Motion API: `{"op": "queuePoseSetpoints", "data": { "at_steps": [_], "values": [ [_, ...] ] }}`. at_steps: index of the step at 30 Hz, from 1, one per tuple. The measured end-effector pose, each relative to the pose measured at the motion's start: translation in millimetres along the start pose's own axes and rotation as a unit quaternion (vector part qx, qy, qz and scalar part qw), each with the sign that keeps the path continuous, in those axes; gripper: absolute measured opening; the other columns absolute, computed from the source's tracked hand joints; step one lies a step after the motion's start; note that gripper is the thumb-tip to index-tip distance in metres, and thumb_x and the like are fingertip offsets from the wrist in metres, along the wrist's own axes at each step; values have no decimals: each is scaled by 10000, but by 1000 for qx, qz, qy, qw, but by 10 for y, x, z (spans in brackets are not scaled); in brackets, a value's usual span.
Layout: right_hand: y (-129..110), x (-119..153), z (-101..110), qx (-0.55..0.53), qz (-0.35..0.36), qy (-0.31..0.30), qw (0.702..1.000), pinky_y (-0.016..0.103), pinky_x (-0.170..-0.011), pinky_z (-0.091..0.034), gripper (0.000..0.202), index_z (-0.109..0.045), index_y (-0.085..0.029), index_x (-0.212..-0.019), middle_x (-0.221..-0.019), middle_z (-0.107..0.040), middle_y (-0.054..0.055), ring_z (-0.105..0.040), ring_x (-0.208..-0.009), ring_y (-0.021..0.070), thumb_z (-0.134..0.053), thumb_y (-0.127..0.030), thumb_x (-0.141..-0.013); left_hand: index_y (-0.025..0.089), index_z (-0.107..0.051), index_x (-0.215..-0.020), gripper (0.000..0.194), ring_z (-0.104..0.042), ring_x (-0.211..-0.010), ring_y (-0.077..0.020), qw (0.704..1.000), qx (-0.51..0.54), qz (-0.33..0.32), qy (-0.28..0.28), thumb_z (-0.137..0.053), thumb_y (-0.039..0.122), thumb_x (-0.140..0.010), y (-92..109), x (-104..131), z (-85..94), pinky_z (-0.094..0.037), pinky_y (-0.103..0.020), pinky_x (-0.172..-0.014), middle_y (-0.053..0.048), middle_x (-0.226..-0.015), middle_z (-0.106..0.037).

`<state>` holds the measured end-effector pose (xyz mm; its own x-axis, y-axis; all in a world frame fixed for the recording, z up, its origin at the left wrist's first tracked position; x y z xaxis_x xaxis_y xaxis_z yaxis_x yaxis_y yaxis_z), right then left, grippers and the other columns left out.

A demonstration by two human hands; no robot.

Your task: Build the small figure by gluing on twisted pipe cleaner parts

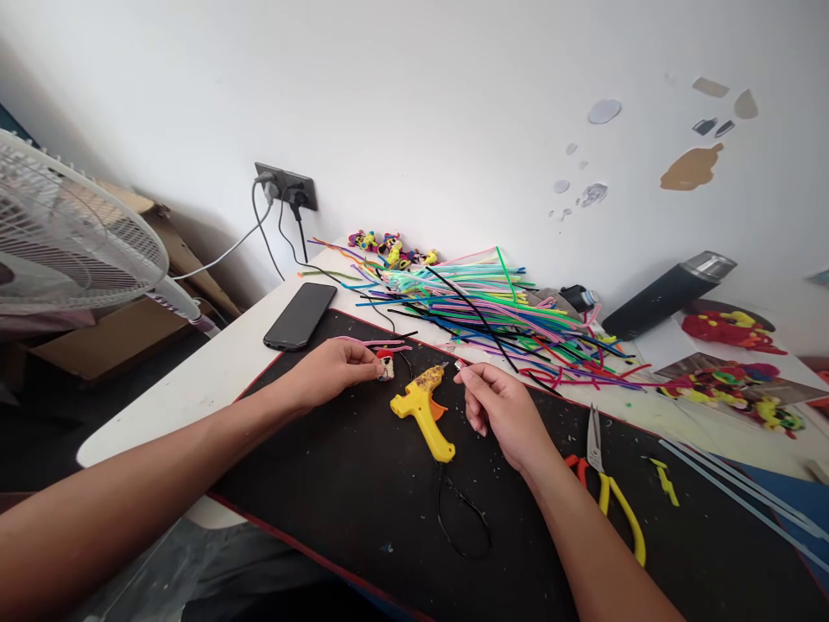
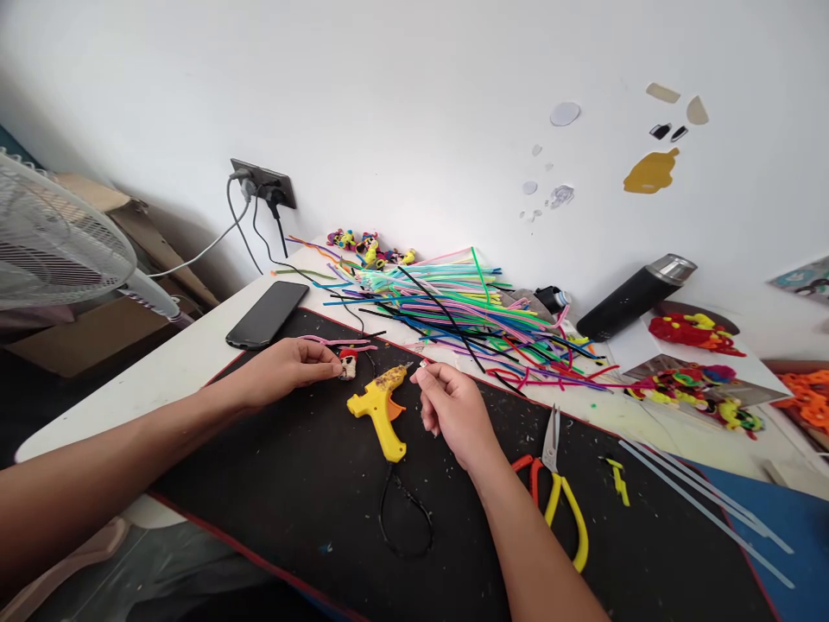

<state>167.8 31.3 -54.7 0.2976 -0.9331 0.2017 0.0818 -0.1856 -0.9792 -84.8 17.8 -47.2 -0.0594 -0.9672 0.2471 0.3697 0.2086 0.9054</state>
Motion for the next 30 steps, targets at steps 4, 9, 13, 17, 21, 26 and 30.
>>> {"op": "queuePoseSetpoints", "data": {
  "at_steps": [4,9,13,17,21,26,30],
  "values": [
    [1,5,-13,14,4,-3,1000,210,-376,-315,436,-666,-197,-895,-536,-494,-67,-476,-414,108,-717,-629,-856,180,-789,-688,369,-549,-592,-183,1000,-6,-9,18,-855,539,-637,26,-22,6,-345,-281,-536,-28,-628,-678],
    [-10,13,-38,30,8,-14,999,213,-378,-333,441,-667,-197,-902,-532,-506,-65,-484,-415,112,-702,-634,-863,181,-809,-736,384,-591,-638,-208,1000,-4,6,13,-851,549,-636,-22,-51,5,-366,-279,-546,-40,-660,-712],
    [11,9,-58,32,5,-26,999,212,-375,-340,422,-677,-200,-910,-543,-515,-64,-491,-418,112,-690,-620,-871,179,-814,-776,419,-554,-639,-180,1000,-23,12,1,-816,588,-685,-58,-69,-8,-346,-265,-555,-37,-716,-726],
    [35,7,-80,44,2,-33,998,210,-371,-329,392,-663,-206,-899,-528,-522,-66,-480,-406,109,-681,-598,-878,188,-798,-762,419,-441,-567,-142,999,-43,24,-1,-793,604,-712,-92,-81,-7,-261,-273,-528,0,-628,-630],
    [25,16,-99,64,1,-33,997,211,-372,-328,383,-661,-204,-903,-516,-523,-68,-475,-397,106,-671,-587,-884,186,-790,-780,421,-392,-554,-133,999,-33,39,-2,-792,603,-718,-115,-83,-4,-220,-284,-526,10,-612,-579],
    [4,22,-98,69,4,-29,997,216,-375,-329,384,-661,-207,-898,-516,-522,-69,-480,-399,109,-665,-590,-881,185,-782,-773,423,-370,-535,-127,999,-21,38,-10,-792,604,-722,-120,-91,-13,-204,-284,-519,20,-587,-549],
    [9,19,-105,82,5,-31,996,220,-385,-339,376,-653,-207,-902,-509,-524,-69,-478,-396,109,-645,-583,-891,173,-790,-784,437,-366,-531,-126,999,-20,35,-14,-799,605,-722,-121,-104,-18,-200,-280,-512,11,-584,-555]
  ]
}}
Point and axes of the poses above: each hand's wrist, its own x-axis away from the middle knuckle, its own z-axis out of the back of the hand, y = z × x, the point moved 7 cm from there along -x, towards the middle knuckle
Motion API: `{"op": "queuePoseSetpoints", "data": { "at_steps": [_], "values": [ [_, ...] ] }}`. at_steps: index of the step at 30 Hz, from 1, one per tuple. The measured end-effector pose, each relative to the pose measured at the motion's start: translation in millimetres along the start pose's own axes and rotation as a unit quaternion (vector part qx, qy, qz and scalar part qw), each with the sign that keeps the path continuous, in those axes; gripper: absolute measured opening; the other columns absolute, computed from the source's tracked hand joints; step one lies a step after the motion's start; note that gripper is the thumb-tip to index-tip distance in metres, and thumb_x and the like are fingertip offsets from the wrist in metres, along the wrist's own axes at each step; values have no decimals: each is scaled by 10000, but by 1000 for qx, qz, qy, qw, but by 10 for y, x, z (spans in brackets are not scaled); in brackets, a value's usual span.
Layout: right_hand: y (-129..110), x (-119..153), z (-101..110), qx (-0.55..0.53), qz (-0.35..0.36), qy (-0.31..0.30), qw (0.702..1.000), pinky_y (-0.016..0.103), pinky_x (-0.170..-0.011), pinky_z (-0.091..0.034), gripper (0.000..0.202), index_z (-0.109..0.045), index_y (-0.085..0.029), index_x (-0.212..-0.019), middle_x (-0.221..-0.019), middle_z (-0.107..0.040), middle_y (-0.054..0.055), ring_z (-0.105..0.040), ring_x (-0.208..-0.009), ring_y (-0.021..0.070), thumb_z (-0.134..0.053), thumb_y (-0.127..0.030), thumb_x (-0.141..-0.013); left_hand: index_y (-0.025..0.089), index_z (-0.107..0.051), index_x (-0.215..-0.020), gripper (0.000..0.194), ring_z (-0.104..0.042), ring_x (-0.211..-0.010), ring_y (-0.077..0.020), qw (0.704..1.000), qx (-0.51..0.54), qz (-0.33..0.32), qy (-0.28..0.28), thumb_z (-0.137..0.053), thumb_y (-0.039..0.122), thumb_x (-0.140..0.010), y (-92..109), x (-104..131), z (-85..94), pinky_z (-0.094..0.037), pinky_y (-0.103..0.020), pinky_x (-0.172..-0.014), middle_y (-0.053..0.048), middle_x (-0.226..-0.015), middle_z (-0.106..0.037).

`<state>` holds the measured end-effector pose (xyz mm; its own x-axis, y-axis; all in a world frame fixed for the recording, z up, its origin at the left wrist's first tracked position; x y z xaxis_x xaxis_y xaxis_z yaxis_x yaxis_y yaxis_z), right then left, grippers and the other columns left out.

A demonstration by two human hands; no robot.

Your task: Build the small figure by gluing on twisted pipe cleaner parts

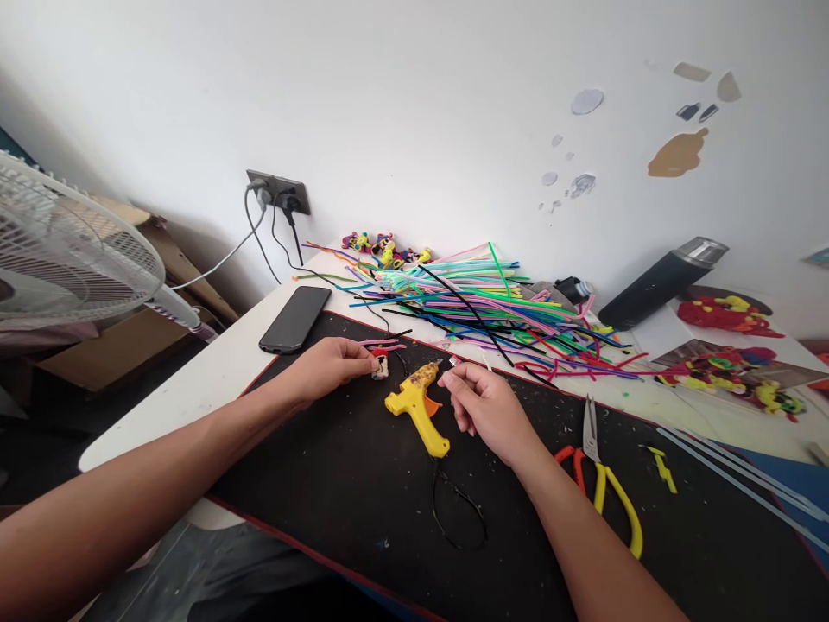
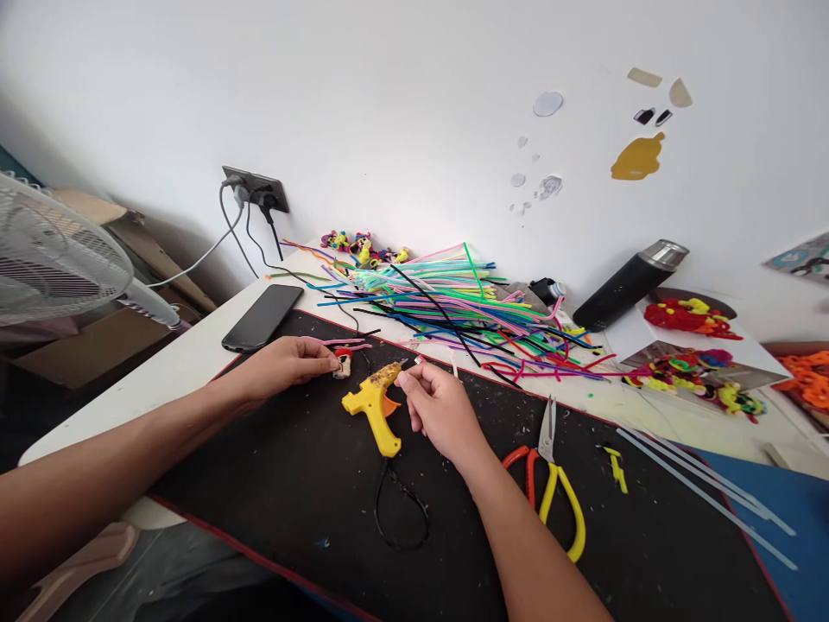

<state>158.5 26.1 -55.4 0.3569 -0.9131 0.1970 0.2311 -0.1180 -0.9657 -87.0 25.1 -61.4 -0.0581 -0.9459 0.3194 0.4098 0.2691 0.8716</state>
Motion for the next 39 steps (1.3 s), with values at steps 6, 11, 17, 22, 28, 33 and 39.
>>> {"op": "queuePoseSetpoints", "data": {
  "at_steps": [6,11,17,22,28,33,39],
  "values": [
    [-19,12,-5,20,-5,-4,1000,216,-399,-340,359,-645,-202,-911,-515,-527,-68,-485,-413,107,-626,-561,-899,160,-760,-774,474,-369,-544,-124,1000,-6,-1,-6,-773,632,-732,-8,-15,-2,-204,-276,-516,11,-612,-573],
    [-34,16,-5,30,-6,-2,1000,220,-407,-343,348,-640,-207,-917,-528,-530,-67,-489,-423,108,-615,-553,-905,160,-744,-796,470,-353,-562,-124,1000,-15,2,-14,-757,629,-754,-20,-19,-8,-206,-278,-523,28,-612,-523],
    [-27,15,-15,33,1,-4,999,221,-409,-346,331,-631,-211,-906,-519,-522,-70,-481,-421,110,-600,-541,-913,165,-736,-762,457,-337,-550,-118,1000,-5,7,-19,-776,620,-734,-8,-16,-15,-203,-273,-519,43,-585,-473],
    [-31,18,-28,41,7,-7,999,223,-415,-353,307,-626,-215,-892,-508,-520,-71,-480,-419,113,-591,-518,-931,163,-754,-768,446,-315,-541,-109,999,34,12,-27,-805,602,-702,27,2,-31,-192,-266,-515,46,-580,-468],
    [-14,11,-38,50,6,-8,999,224,-415,-349,275,-619,-221,-880,-506,-512,-75,-473,-413,113,-586,-485,-952,157,-756,-753,467,-351,-564,-114,999,41,23,-8,-844,604,-651,57,23,-11,-224,-253,-516,31,-596,-493],
    [-8,18,-32,59,17,-11,998,219,-423,-366,245,-638,-219,-912,-559,-532,-72,-510,-435,110,-589,-453,-968,144,-790,-832,463,-266,-531,-95,997,75,18,-26,-844,583,-696,-7,-5,15,-157,-260,-491,29,-594,-471],
    [-22,42,-37,68,14,-12,998,227,-440,-372,239,-647,-224,-923,-554,-543,-70,-509,-435,114,-581,-442,-993,156,-764,-754,429,-259,-522,-85,994,99,25,-37,-893,554,-659,-27,-15,12,-136,-253,-469,29,-583,-444]
  ]
}}
Point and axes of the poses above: each hand's wrist, its own x-axis away from the middle knuckle, its own z-axis out of the back of the hand, y = z × x, the point moved 7 cm from there along -x, towards the middle knuckle
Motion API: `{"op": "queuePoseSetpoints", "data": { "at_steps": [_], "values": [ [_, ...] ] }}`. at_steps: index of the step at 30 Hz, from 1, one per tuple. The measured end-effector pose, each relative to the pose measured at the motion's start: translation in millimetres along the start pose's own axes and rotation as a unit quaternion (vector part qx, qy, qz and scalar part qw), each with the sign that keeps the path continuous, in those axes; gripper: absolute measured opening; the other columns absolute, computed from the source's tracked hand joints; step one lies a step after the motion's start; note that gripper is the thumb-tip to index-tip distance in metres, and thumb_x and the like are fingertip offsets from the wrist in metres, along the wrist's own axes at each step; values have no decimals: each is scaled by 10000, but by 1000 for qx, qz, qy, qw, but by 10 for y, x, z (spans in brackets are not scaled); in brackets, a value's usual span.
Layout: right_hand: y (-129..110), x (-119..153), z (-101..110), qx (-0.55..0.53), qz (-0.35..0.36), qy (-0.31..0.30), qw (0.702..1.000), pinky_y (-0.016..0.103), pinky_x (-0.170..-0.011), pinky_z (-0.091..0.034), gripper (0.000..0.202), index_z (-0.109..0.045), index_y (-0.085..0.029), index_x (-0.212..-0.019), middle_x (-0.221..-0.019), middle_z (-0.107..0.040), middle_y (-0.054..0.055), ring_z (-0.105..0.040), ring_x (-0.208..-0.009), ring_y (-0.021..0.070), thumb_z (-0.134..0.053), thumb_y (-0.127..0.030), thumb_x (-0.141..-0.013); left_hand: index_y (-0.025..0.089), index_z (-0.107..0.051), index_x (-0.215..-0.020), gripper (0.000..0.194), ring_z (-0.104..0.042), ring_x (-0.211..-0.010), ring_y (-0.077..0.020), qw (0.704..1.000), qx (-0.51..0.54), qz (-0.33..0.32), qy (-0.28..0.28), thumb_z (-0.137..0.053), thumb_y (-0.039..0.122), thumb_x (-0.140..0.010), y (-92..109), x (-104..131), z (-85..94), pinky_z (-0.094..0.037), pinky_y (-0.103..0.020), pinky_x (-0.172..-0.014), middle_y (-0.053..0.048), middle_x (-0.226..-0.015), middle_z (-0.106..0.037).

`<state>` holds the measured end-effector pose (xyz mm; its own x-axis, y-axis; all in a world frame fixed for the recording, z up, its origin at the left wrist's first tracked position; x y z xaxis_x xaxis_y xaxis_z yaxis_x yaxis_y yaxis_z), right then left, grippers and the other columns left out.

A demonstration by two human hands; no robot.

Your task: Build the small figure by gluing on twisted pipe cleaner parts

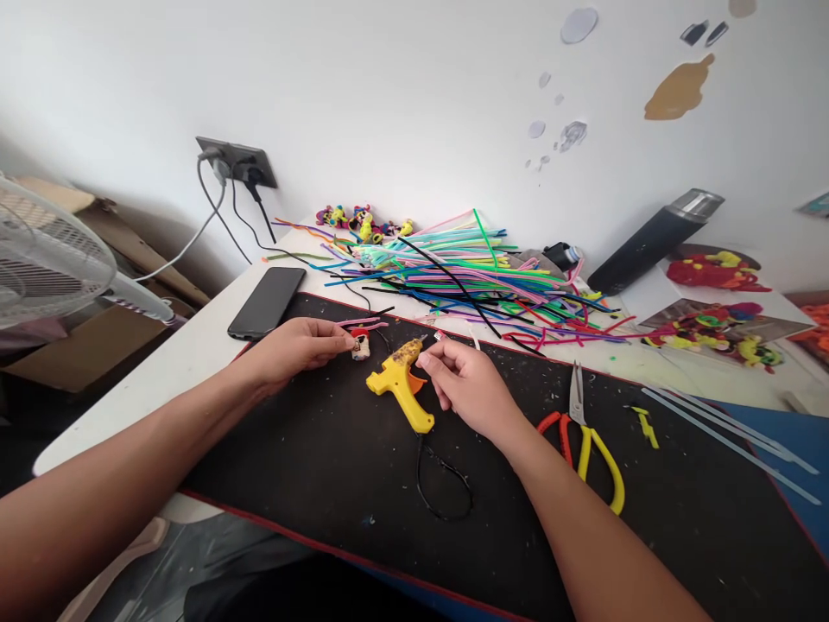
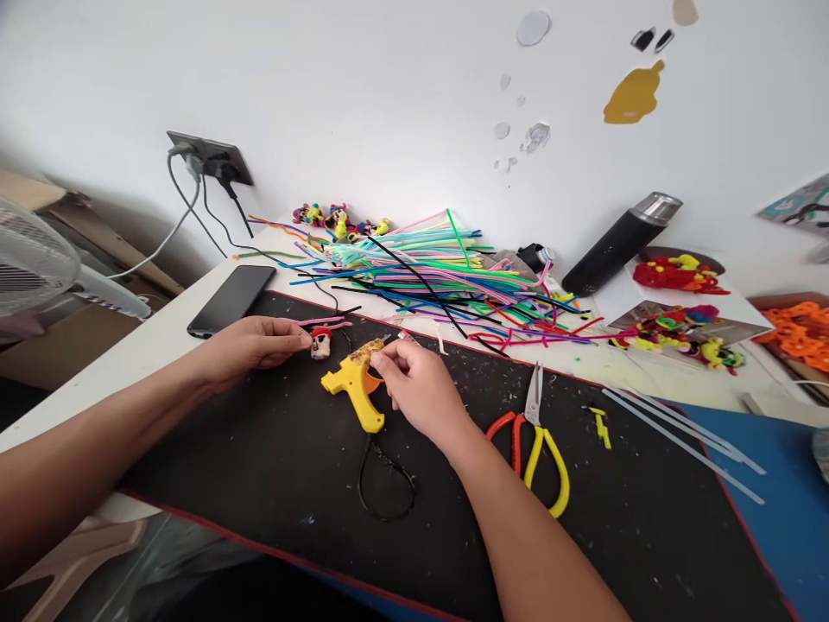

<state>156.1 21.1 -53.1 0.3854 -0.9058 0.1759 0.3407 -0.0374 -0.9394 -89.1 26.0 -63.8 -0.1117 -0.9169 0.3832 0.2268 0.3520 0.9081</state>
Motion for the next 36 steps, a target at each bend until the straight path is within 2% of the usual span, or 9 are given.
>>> {"op": "queuePoseSetpoints", "data": {
  "at_steps": [2,9,21,24,27,30,33,36],
  "values": [
    [-7,5,-10,3,4,-4,1000,233,-455,-382,235,-649,-224,-916,-555,-543,-68,-517,-441,117,-579,-433,-997,156,-766,-751,436,-266,-524,-84,1000,-7,4,4,-900,557,-643,12,4,-14,-136,-252,-469,17,-593,-481],
    [-13,6,-26,29,23,-7,999,255,-501,-420,232,-644,-228,-904,-575,-560,-62,-544,-466,127,-565,-420,-1007,150,-765,-755,481,-285,-520,-85,999,-33,15,13,-898,589,-609,27,8,-41,-152,-241,-476,24,-575,-472],
    [-67,13,-19,59,47,9,997,275,-522,-397,234,-647,-234,-836,-551,-558,-40,-558,-497,157,-583,-398,-990,149,-783,-806,486,-304,-537,-96,999,-46,2,10,-857,608,-663,22,-10,-31,-172,-248,-491,-6,-632,-549],
    [-66,13,-14,60,48,13,997,273,-527,-400,231,-650,-234,-844,-564,-558,-43,-562,-502,153,-581,-399,-991,146,-766,-785,475,-263,-528,-92,1000,-25,-2,0,-863,595,-666,49,20,-40,-148,-259,-494,18,-591,-487],
    [-58,15,-2,56,43,17,997,273,-528,-402,235,-653,-235,-867,-570,-558,-52,-550,-479,142,-575,-414,-998,152,-737,-738,446,-246,-533,-95,1000,0,-21,-4,-865,574,-671,133,98,-74,-163,-264,-502,43,-554,-416],
    [-67,18,21,36,47,23,998,265,-516,-399,239,-654,-231,-896,-601,-578,-51,-544,-473,130,-572,-428,-1004,158,-750,-777,422,-304,-569,-107,999,-11,-40,-14,-847,562,-704,273,173,-173,-223,-260,-524,17,-609,-492],
    [-99,23,65,-8,59,33,998,248,-493,-402,240,-649,-227,-916,-656,-597,-49,-535,-468,113,-580,-441,-1000,164,-733,-768,419,-361,-607,-120,997,-34,-60,-36,-832,568,-721,478,169,-343,-255,-258,-546,-5,-663,-548],
    [-152,30,123,-61,67,39,995,229,-453,-385,246,-640,-223,-919,-620,-562,-65,-504,-430,99,-597,-456,-984,172,-694,-717,441,-339,-581,-118,994,-42,-76,-61,-821,594,-705,699,84,-557,-244,-261,-535,11,-617,-498]
  ]
}}
Point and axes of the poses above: each hand's wrist, its own x-axis away from the middle knuckle, its own z-axis out of the back of the hand, y = z × x, the point moved 7 cm from there along -x, towards the middle knuckle
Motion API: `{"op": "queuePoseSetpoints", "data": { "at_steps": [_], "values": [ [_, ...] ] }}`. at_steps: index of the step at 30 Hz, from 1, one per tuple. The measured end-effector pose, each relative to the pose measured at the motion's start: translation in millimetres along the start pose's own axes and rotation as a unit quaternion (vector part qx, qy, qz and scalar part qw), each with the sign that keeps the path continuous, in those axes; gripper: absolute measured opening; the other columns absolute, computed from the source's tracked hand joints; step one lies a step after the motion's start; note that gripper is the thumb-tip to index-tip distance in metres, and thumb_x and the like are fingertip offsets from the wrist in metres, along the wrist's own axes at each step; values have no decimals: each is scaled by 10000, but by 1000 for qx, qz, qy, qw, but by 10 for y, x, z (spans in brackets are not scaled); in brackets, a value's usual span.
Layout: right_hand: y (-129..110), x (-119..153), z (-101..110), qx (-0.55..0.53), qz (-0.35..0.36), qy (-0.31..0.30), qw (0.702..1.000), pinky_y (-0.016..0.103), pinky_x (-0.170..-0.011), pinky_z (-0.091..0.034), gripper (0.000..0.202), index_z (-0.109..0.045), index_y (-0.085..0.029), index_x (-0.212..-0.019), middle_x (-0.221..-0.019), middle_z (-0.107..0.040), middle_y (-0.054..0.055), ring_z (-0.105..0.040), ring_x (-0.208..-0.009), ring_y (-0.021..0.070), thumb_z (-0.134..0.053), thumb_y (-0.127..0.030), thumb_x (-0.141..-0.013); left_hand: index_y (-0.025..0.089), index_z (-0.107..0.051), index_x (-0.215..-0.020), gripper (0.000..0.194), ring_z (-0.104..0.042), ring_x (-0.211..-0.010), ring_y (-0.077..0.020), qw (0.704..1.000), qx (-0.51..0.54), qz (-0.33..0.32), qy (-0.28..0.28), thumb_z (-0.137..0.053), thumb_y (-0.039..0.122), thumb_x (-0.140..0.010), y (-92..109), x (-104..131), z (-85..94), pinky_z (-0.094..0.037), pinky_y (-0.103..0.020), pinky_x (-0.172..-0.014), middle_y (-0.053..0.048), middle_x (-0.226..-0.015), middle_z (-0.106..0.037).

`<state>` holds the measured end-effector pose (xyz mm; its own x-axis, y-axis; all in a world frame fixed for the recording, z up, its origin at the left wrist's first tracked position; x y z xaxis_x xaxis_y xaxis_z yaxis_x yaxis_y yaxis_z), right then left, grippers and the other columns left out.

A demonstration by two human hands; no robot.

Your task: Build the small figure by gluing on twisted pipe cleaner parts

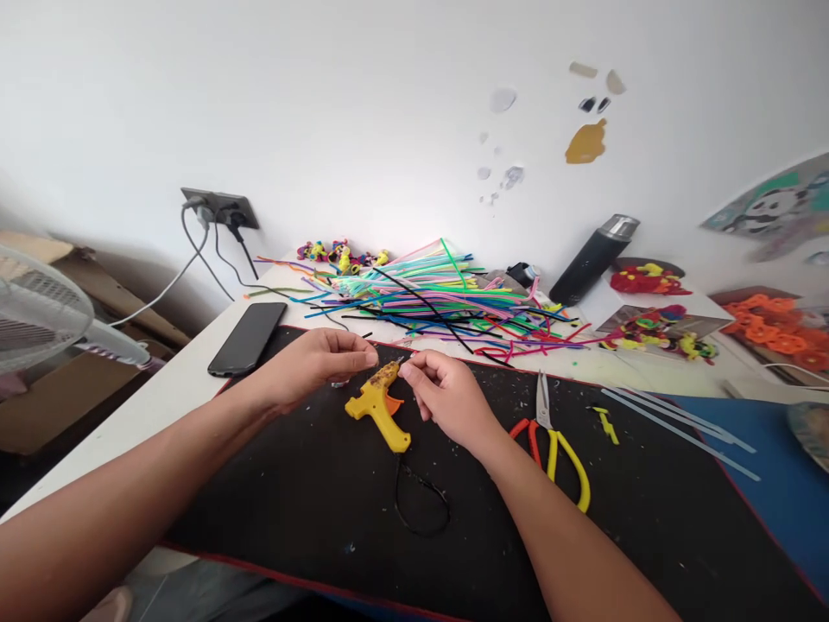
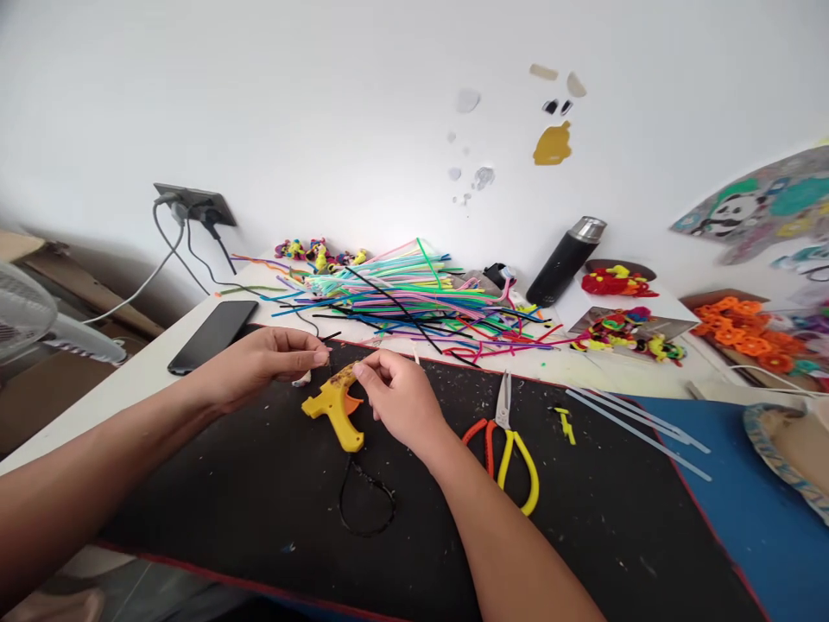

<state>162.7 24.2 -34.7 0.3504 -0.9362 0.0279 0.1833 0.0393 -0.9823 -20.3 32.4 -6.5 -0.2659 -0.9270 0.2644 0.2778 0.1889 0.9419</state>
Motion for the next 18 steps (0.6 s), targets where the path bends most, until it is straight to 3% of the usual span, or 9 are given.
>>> {"op": "queuePoseSetpoints", "data": {
  "at_steps": [4,7,12,18],
  "values": [
    [-87,-8,87,-66,-1,3,998,209,-419,-360,267,-619,-219,-922,-545,-525,-85,-479,-404,96,-630,-485,-945,172,-701,-734,440,-248,-545,-105,999,14,-25,-45,-811,598,-714,232,-187,-283,-190,-269,-516,55,-563,-378],
    [-129,-17,177,-99,1,17,995,201,-399,-344,328,-626,-213,-941,-539,-521,-88,-479,-397,93,-653,-539,-911,170,-713,-745,436,-250,-552,-104,996,26,-48,-63,-815,593,-722,342,-279,-430,-201,-268,-525,57,-577,-387],
    [-159,-29,300,-147,4,43,988,198,-364,-318,387,-627,-210,-907,-538,-527,-83,-481,-391,94,-682,-591,-869,161,-747,-782,411,-285,-573,-109,996,32,-71,-51,-802,567,-745,404,-389,-453,-227,-263,-533,21,-632,-476],
    [-183,-22,322,-171,8,48,984,191,-358,-316,379,-622,-209,-877,-533,-531,-83,-477,-390,87,-704,-578,-859,166,-758,-788,380,-288,-570,-106,996,20,-71,-54,-793,544,-781,380,-397,-418,-226,-255,-527,27,-616,-456]
  ]
}}
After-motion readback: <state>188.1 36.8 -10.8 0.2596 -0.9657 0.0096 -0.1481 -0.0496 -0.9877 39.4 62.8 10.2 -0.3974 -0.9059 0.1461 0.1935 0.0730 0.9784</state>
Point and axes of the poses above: each hand's wrist, its own x-axis away from the middle knuckle, its own z-axis out of the back of the hand, y = z × x, the point moved 7 cm from there along -x, towards the middle knuckle
